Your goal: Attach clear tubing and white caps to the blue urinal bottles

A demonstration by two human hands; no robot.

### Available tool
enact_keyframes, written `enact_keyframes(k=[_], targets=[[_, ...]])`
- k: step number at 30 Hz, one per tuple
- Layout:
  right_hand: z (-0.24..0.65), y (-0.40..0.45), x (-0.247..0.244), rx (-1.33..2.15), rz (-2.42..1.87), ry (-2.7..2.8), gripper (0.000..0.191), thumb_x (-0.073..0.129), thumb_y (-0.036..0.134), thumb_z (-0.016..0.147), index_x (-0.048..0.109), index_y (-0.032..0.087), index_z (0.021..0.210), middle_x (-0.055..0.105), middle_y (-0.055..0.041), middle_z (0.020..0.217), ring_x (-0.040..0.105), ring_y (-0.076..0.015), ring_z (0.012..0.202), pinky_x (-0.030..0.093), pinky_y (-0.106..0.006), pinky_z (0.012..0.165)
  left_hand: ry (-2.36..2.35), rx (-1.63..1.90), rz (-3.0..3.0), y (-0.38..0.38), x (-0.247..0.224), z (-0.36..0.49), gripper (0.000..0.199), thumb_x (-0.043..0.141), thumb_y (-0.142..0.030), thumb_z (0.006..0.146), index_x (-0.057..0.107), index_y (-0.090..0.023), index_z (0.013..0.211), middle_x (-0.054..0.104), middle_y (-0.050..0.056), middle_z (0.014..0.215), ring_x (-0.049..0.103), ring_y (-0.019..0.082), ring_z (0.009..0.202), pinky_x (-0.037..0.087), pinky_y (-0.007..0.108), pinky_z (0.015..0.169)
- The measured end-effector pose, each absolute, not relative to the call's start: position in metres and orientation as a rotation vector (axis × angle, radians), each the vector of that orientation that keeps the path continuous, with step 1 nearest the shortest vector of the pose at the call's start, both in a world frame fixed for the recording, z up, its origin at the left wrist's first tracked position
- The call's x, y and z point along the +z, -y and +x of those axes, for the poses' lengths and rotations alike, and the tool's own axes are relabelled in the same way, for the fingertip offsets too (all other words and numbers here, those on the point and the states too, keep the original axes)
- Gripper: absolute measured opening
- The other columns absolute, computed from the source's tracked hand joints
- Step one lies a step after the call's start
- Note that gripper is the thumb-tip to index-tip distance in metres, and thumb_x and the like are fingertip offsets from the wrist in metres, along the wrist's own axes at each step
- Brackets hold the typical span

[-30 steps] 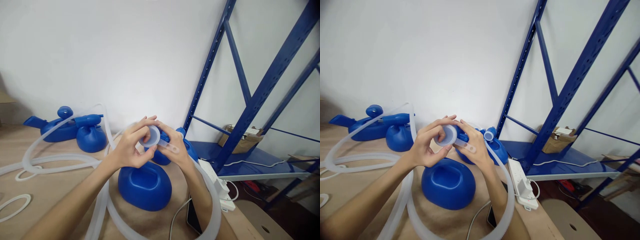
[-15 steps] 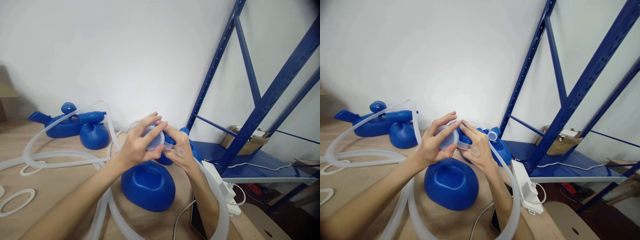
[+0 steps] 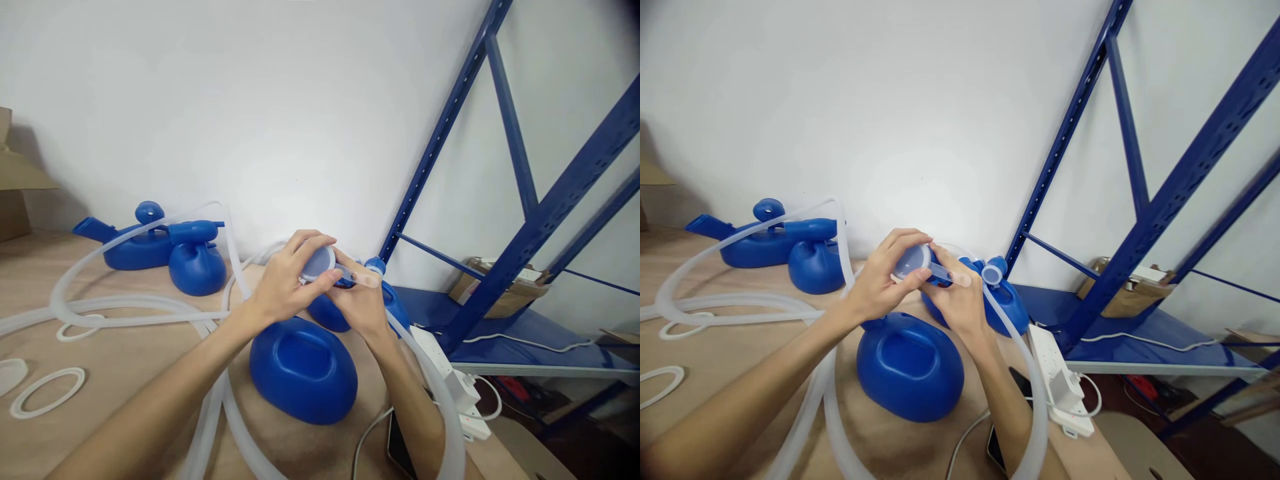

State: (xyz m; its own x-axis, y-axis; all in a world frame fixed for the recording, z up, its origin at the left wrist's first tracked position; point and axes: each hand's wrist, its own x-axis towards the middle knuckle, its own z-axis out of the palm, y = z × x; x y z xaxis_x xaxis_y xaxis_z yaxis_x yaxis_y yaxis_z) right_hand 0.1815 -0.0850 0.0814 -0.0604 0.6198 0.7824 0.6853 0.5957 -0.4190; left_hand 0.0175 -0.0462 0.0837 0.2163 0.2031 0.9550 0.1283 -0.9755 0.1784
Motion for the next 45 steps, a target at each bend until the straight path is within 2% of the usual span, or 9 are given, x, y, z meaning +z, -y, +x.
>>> enact_keyframes(k=[7, 14, 19, 24, 30, 34, 38, 42, 45], targets=[[0.180, 0.086, 0.083, -0.105, -1.027, 1.724, 0.060, 0.085, 0.039, 0.081, 0.068, 0.030, 0.138, 0.071, -0.0055, 0.141, 0.070, -0.0321, 0.126, 0.054, -0.051, 0.114, -0.337, 1.357, 2.074, 0.033, 0.094, -0.009, 0.088, 0.078, -0.048, 0.089, 0.033, -0.035, 0.163, 0.063, 0.015, 0.146, 0.067, 0.031, 0.126, 0.060, 0.044, 0.097], [0.185, 0.086, 0.086, 0.005, -0.970, 1.885, 0.067, 0.085, 0.036, 0.083, 0.063, 0.030, 0.145, 0.066, -0.0061, 0.148, 0.063, -0.0306, 0.137, 0.047, -0.050, 0.121, -0.254, 0.954, 1.738, 0.024, 0.090, -0.014, 0.071, 0.083, -0.050, 0.075, 0.063, -0.024, 0.138, 0.068, 0.012, 0.136, 0.063, 0.036, 0.126, 0.052, 0.047, 0.104], [0.196, 0.081, 0.081, 0.322, -0.777, 1.869, 0.080, 0.083, 0.062, 0.079, 0.058, 0.032, 0.149, 0.051, -0.0099, 0.160, 0.053, -0.0343, 0.144, 0.059, -0.048, 0.106, -0.272, 1.016, 1.505, 0.028, 0.098, -0.018, 0.069, 0.086, -0.051, 0.072, 0.064, -0.023, 0.132, 0.073, 0.011, 0.125, 0.064, 0.036, 0.124, 0.048, 0.050, 0.109], [0.198, 0.081, 0.084, 0.474, -0.666, 1.789, 0.055, 0.038, 0.066, 0.105, 0.073, 0.030, 0.128, 0.068, -0.0083, 0.135, 0.062, -0.0282, 0.130, 0.052, -0.047, 0.112, -0.287, 0.996, 1.493, 0.024, 0.103, -0.032, 0.073, 0.087, -0.047, 0.069, 0.064, -0.022, 0.133, 0.074, 0.011, 0.121, 0.067, 0.037, 0.119, 0.051, 0.051, 0.108], [0.199, 0.081, 0.087, 0.524, -0.634, 1.821, 0.039, 0.060, 0.060, 0.099, 0.079, 0.030, 0.117, 0.074, -0.0055, 0.124, 0.065, -0.0276, 0.120, 0.049, -0.042, 0.109, -0.374, 0.953, 1.574, 0.027, 0.109, -0.038, 0.072, 0.086, -0.052, 0.071, 0.065, -0.024, 0.134, 0.073, 0.011, 0.123, 0.068, 0.035, 0.117, 0.059, 0.048, 0.099], [0.200, 0.078, 0.083, 0.738, -0.642, 1.699, 0.047, 0.052, 0.066, 0.100, 0.078, 0.031, 0.119, 0.074, -0.0052, 0.123, 0.068, -0.0264, 0.115, 0.053, -0.041, 0.102, -0.479, 0.995, 1.638, 0.031, 0.113, -0.041, 0.071, 0.086, -0.050, 0.075, 0.062, -0.025, 0.137, 0.068, 0.014, 0.133, 0.066, 0.036, 0.120, 0.065, 0.046, 0.087], [0.195, 0.078, 0.084, 0.739, -0.744, 1.656, 0.049, 0.058, 0.065, 0.098, 0.076, 0.026, 0.122, 0.072, -0.0035, 0.090, 0.068, -0.0217, 0.086, 0.054, -0.039, 0.090, -0.507, 1.070, 1.729, 0.039, 0.119, -0.045, 0.081, 0.089, -0.043, 0.075, 0.054, -0.031, 0.147, 0.057, 0.014, 0.147, 0.066, 0.033, 0.121, 0.066, 0.043, 0.083], [0.191, 0.081, 0.085, 0.772, -0.717, 1.692, 0.063, 0.043, 0.073, 0.100, 0.072, 0.024, 0.128, 0.065, -0.0024, 0.080, 0.063, -0.0218, 0.078, 0.051, -0.040, 0.084, -0.648, 1.046, 1.931, 0.058, 0.126, -0.041, 0.057, 0.075, -0.055, 0.085, 0.065, -0.027, 0.134, 0.069, 0.009, 0.124, 0.069, 0.029, 0.107, 0.064, 0.044, 0.084], [0.191, 0.083, 0.086, 0.776, -0.706, 1.708, 0.071, 0.034, 0.078, 0.099, 0.069, 0.026, 0.133, 0.061, -0.0024, 0.079, 0.059, -0.0219, 0.077, 0.048, -0.038, 0.080, -0.921, 1.138, 2.184, 0.070, 0.126, -0.031, 0.065, 0.067, -0.067, 0.086, 0.062, -0.024, 0.135, 0.071, 0.010, 0.115, 0.069, 0.031, 0.100, 0.059, 0.047, 0.085]])
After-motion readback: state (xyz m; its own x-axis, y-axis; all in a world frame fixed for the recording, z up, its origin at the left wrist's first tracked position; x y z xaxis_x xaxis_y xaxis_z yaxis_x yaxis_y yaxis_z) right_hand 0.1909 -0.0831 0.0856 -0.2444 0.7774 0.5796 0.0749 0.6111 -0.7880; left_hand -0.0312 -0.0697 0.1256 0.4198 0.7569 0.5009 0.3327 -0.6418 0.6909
